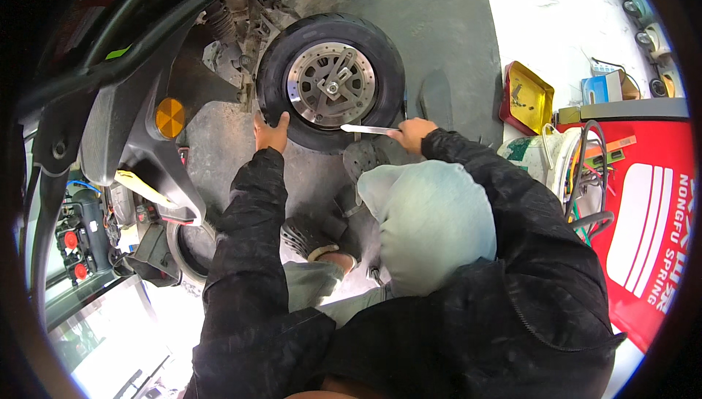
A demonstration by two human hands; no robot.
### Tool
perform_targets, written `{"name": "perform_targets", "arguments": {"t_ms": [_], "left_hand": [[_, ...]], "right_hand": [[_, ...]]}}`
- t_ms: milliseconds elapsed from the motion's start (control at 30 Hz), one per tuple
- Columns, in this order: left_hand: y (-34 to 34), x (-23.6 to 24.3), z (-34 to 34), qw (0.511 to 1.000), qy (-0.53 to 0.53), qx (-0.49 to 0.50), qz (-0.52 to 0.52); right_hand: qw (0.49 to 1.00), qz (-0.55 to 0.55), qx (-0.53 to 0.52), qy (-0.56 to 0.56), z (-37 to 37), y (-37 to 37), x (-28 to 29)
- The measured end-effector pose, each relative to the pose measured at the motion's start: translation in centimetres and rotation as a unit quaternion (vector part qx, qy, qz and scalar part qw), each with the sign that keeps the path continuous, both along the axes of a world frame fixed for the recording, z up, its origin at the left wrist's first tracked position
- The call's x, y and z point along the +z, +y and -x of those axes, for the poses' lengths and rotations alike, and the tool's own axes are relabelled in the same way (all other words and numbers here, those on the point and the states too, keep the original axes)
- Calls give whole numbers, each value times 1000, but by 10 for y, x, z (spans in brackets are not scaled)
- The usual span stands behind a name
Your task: The person mounts a tire onto a scooter wheel using tire levers and a screwdriver. They repeatedly pry the tire bead over the rim, rotate the wheel, and reposition tools to seat the tire around the circumference.
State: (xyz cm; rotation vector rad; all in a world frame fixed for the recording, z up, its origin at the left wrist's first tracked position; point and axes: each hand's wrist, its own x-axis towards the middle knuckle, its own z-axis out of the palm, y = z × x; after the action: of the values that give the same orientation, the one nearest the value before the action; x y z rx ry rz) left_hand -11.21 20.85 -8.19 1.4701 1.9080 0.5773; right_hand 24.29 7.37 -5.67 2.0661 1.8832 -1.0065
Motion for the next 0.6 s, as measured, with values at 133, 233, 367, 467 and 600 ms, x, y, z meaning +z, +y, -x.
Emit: {"name": "perform_targets", "arguments": {"t_ms": [133,233,367,467,600], "left_hand": [[16,5,7,998,-6,-24,54],[27,-1,12,998,-20,-27,48],[45,-17,14,997,-64,-27,44],[54,-28,19,988,-132,-21,74],[54,-41,25,983,-170,-25,66]], "right_hand": [[994,-88,11,61,23,18,-45],[995,-86,16,53,29,21,-54],[987,-133,15,84,53,28,-57],[985,-125,0,118,68,41,-63],[983,-128,42,125,63,53,-67]]}}
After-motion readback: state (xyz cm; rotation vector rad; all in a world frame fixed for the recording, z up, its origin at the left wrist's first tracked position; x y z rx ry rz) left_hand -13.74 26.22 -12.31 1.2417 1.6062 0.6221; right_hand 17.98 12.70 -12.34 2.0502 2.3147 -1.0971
